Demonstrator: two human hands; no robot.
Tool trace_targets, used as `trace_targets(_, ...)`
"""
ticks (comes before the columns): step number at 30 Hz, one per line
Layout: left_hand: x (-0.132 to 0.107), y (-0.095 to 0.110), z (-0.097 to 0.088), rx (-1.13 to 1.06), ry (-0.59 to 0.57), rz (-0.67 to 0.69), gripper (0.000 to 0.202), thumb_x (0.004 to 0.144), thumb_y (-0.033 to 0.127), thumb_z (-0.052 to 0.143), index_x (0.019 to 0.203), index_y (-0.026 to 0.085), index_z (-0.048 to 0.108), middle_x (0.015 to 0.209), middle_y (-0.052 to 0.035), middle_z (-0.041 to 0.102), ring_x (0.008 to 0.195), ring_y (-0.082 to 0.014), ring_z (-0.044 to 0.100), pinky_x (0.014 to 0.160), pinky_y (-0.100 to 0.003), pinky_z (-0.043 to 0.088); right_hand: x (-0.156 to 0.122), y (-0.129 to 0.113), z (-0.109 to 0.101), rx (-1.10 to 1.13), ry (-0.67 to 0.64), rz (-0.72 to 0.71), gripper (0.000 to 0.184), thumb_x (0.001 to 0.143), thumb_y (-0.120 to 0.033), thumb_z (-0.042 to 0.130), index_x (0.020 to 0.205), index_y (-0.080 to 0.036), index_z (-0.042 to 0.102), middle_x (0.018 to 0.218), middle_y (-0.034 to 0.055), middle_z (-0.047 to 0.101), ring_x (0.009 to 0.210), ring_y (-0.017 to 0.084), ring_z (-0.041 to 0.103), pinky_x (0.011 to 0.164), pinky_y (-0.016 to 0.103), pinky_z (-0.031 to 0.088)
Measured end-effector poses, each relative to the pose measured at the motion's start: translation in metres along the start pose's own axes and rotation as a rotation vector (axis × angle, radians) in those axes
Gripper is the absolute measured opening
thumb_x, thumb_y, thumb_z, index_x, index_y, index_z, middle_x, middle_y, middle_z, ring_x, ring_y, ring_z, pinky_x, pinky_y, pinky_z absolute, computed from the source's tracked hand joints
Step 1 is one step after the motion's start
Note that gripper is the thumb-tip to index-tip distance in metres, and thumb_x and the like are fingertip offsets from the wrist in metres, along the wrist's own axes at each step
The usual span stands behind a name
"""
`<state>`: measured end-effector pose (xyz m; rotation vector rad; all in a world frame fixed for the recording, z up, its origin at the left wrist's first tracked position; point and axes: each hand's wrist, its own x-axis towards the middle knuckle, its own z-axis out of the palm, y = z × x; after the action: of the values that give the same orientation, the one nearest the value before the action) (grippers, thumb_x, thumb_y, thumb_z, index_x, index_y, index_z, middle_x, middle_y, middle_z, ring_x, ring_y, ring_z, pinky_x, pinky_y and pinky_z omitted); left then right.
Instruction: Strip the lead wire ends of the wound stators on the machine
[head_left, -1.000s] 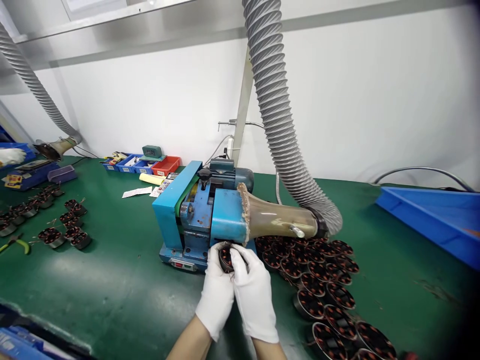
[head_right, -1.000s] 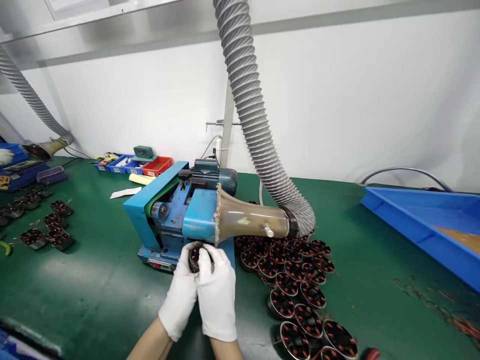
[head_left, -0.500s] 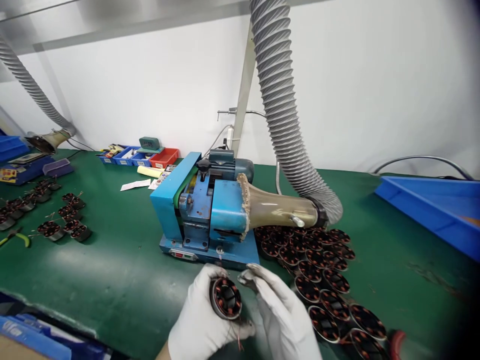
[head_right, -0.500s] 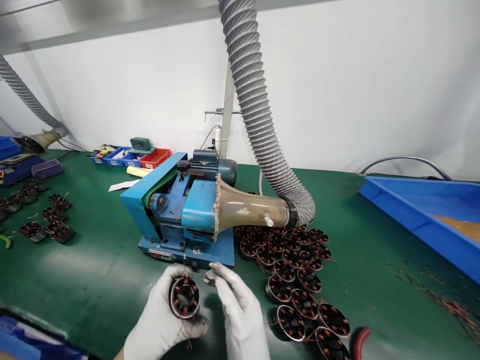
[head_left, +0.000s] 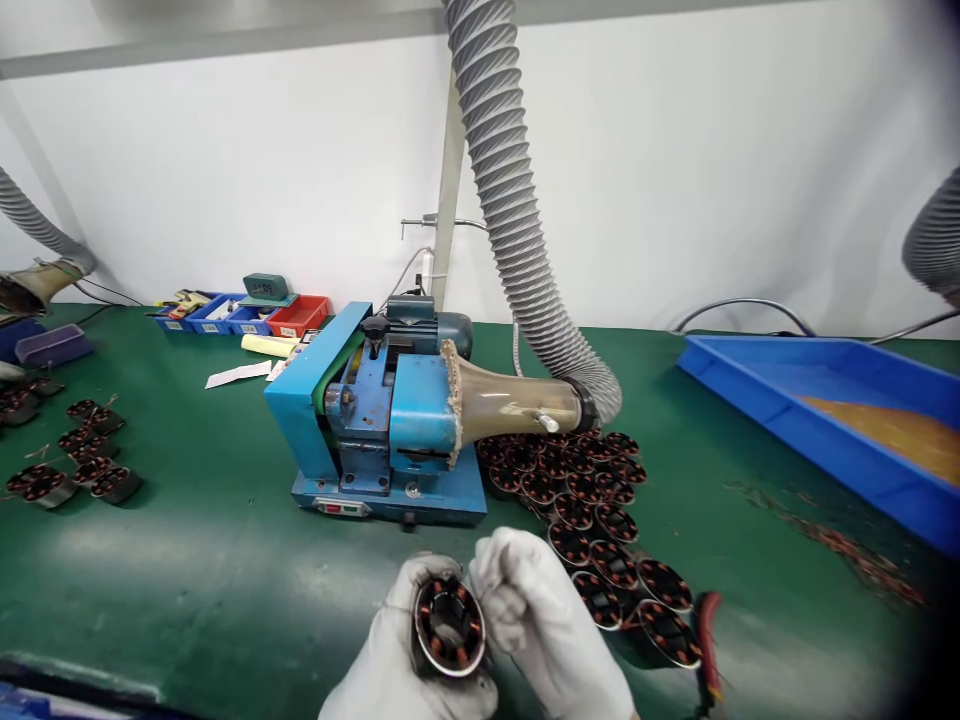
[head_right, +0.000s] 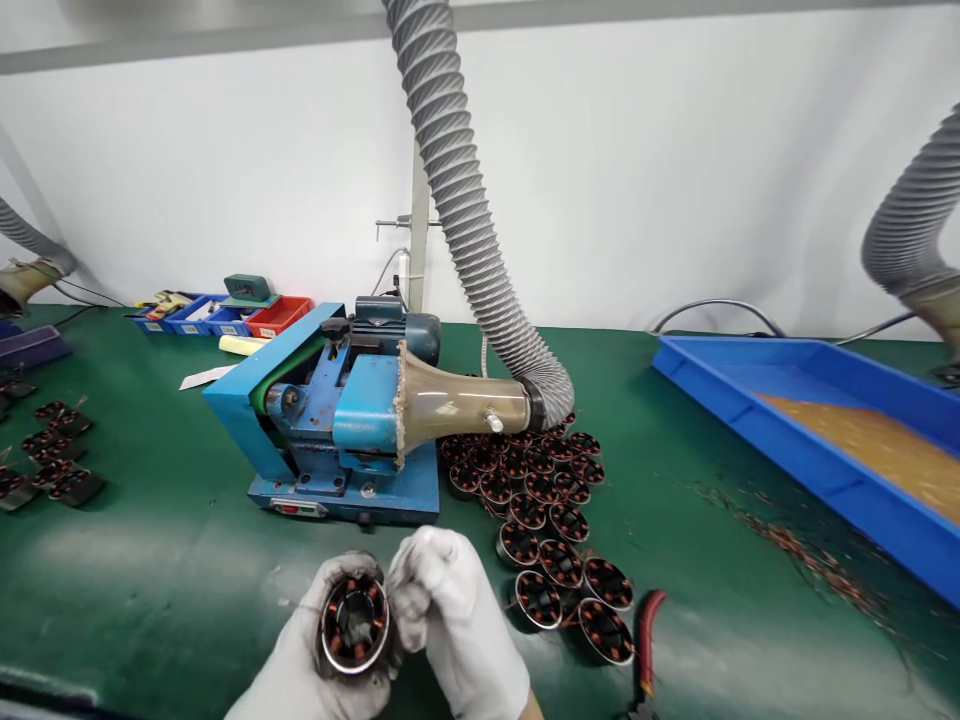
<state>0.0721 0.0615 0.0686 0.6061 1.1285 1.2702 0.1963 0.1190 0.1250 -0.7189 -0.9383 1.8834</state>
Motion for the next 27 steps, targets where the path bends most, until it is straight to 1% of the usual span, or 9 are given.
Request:
trace_targets(2, -0.008, 0.000, -0.004, 0.151, 0.024, 0.054, 0.049, 0.052, 0.028, 0.081, 0.097, 0.020, 0.063, 0.098, -0.0078, 0.065, 0.080, -0.0254, 0.065, 0.074, -0.038, 0.054, -0.002, -0.002, 0.000, 0.235, 0.091, 0.045, 0.034, 0.063, -0.050, 0.077, 0.058, -0.019, 0.065, 0.046, -0.0073, 0.038, 0.036, 0.003, 0.028, 0.035, 0.015, 0.025)
trace_targets(5, -0.024, 0.006, -0.006, 0.320, 0.062, 0.233, 0.063, 0.058, 0.020, 0.075, 0.116, 0.023, 0.054, 0.124, -0.0091, 0.054, 0.109, -0.0287, 0.056, 0.092, -0.038, 0.047, -0.007, -0.003, 0.007, 0.052, 0.048, 0.048, 0.039, 0.054, -0.049, 0.082, 0.078, -0.020, 0.072, 0.059, -0.0009, 0.054, 0.050, 0.011, 0.048, 0.047, 0.022, 0.041)
trace_targets(8, -0.030, 0.011, 0.000, 0.509, 0.063, 0.596, 0.050, 0.071, 0.018, 0.064, 0.119, 0.025, 0.050, 0.124, -0.0091, 0.050, 0.118, -0.0263, 0.049, 0.099, -0.039, 0.041, -0.008, -0.002, 0.013, -0.286, 0.044, -0.040, 0.027, 0.058, -0.039, 0.083, 0.069, -0.016, 0.073, 0.065, 0.0034, 0.059, 0.063, 0.015, 0.053, 0.059, 0.025, 0.043)
trace_targets(11, -0.026, 0.010, 0.007, 0.666, 0.125, 0.872, 0.044, 0.075, 0.012, 0.060, 0.115, 0.025, 0.046, 0.111, -0.0078, 0.048, 0.108, -0.0218, 0.052, 0.091, -0.034, 0.046, -0.003, -0.006, 0.008, -0.125, 0.100, -0.065, 0.025, 0.067, -0.039, 0.077, 0.062, -0.015, 0.069, 0.053, -0.0007, 0.051, 0.048, 0.009, 0.043, 0.047, 0.021, 0.035)
trace_targets(13, -0.022, 0.010, 0.008, 0.699, 0.155, 0.912, 0.044, 0.072, 0.011, 0.061, 0.110, 0.024, 0.046, 0.104, -0.0060, 0.046, 0.101, -0.0198, 0.053, 0.085, -0.031, 0.049, 0.001, -0.010, 0.002, 0.097, 0.159, -0.094, 0.024, 0.068, -0.039, 0.076, 0.068, -0.017, 0.068, 0.050, -0.0038, 0.047, 0.045, 0.006, 0.038, 0.044, 0.018, 0.033)
trace_targets(15, -0.020, 0.012, 0.008, 0.694, 0.164, 0.900, 0.046, 0.068, 0.010, 0.063, 0.108, 0.024, 0.046, 0.102, -0.0050, 0.046, 0.098, -0.0194, 0.053, 0.083, -0.030, 0.049, 0.004, -0.012, -0.001, 0.113, 0.172, -0.106, 0.024, 0.069, -0.040, 0.075, 0.074, -0.018, 0.069, 0.055, -0.0027, 0.050, 0.048, 0.008, 0.043, 0.047, 0.019, 0.037)
trace_targets(19, -0.017, 0.016, 0.010, 0.639, 0.120, 0.884, 0.050, 0.064, 0.009, 0.066, 0.109, 0.026, 0.051, 0.102, -0.0049, 0.050, 0.095, -0.0212, 0.056, 0.082, -0.034, 0.051, 0.006, -0.009, 0.013, -0.351, 0.018, -0.045, 0.018, 0.067, -0.033, 0.072, 0.071, -0.015, 0.071, 0.069, 0.0048, 0.063, 0.064, 0.016, 0.057, 0.062, 0.027, 0.045)
trace_targets(23, -0.017, 0.012, 0.014, 0.609, 0.153, 0.880, 0.051, 0.063, 0.005, 0.067, 0.107, 0.025, 0.053, 0.101, -0.0047, 0.050, 0.094, -0.0210, 0.058, 0.079, -0.032, 0.053, 0.006, -0.006, 0.027, -0.586, 0.050, -0.107, 0.016, 0.067, -0.026, 0.063, 0.053, -0.017, 0.065, 0.059, 0.0014, 0.059, 0.058, 0.015, 0.054, 0.056, 0.024, 0.043)
trace_targets(27, -0.020, 0.007, 0.013, 0.607, 0.238, 0.899, 0.047, 0.067, 0.003, 0.061, 0.107, 0.025, 0.049, 0.101, -0.0047, 0.046, 0.090, -0.0178, 0.056, 0.074, -0.028, 0.053, 0.001, -0.010, 0.012, -0.824, 0.084, -0.197, 0.018, 0.073, -0.024, 0.060, 0.058, -0.019, 0.068, 0.063, 0.0020, 0.063, 0.062, 0.015, 0.056, 0.060, 0.024, 0.043)
